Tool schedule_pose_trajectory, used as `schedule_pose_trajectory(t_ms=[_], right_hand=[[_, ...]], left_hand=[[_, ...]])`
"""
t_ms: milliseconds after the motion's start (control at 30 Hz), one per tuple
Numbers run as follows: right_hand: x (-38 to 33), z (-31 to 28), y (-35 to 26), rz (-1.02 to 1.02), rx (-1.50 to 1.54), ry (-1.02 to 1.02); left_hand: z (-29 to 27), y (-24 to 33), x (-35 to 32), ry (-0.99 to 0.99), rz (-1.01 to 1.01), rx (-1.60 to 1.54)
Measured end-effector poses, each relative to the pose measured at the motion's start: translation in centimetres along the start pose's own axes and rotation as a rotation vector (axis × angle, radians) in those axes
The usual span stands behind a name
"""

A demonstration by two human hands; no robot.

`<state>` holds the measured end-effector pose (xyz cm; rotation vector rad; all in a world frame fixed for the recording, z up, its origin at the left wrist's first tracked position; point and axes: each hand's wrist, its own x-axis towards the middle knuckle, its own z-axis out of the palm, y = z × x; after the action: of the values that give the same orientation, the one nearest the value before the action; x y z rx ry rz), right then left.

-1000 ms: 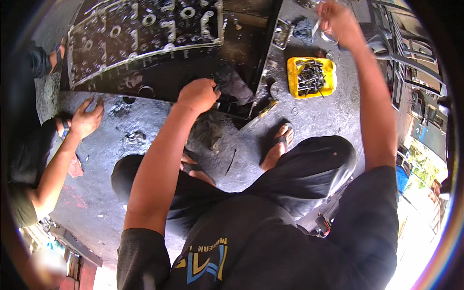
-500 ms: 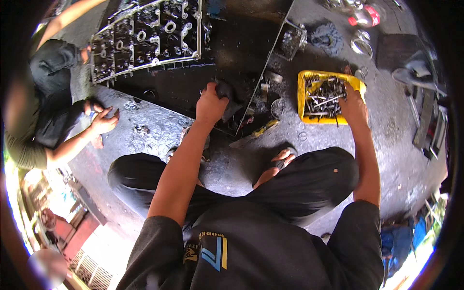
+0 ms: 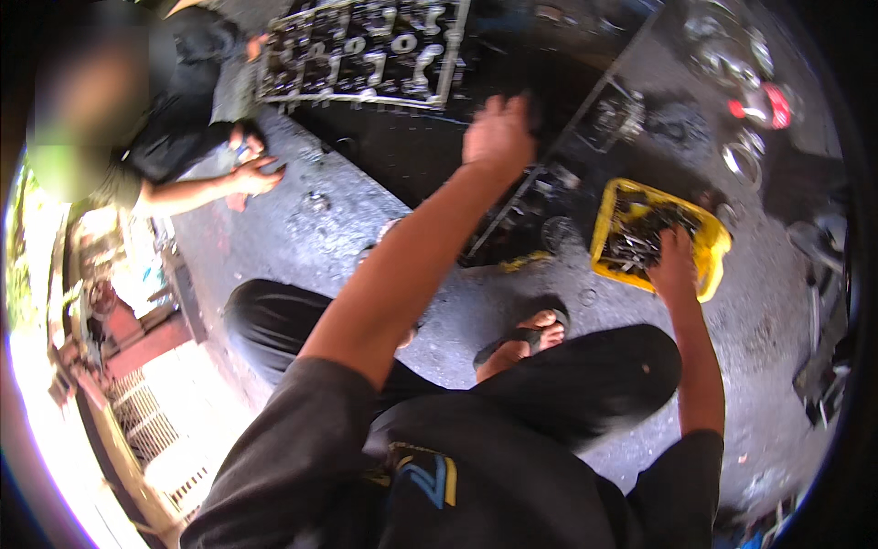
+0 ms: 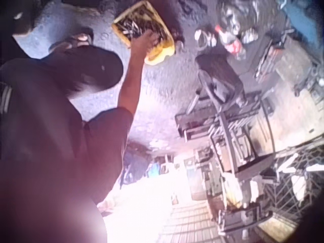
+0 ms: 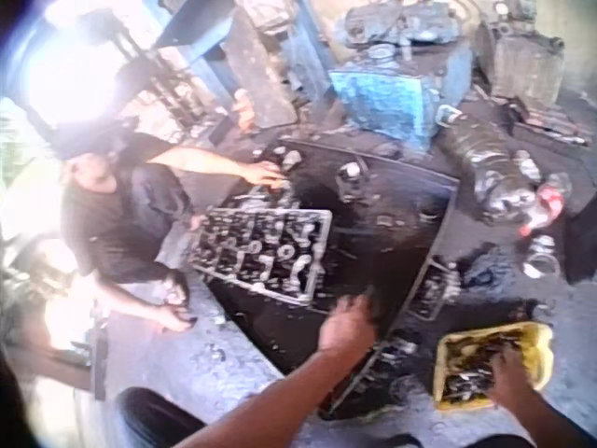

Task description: The person cleans an engine cylinder head by wiping its surface with a rag and picking up small parts from a yellow tray. Another person assists by holding the cylinder head steady.

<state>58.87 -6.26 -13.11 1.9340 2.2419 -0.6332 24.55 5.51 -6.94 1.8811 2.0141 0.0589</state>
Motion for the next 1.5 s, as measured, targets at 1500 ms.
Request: schedule_pose_trajectory(t_ms=[1500], right_hand=[[-3.8, -7.5, -4.5, 0.224, 0.171, -0.109]], left_hand=[[6.1, -15.8, -10.7, -0.287, 0.264, 0.086]])
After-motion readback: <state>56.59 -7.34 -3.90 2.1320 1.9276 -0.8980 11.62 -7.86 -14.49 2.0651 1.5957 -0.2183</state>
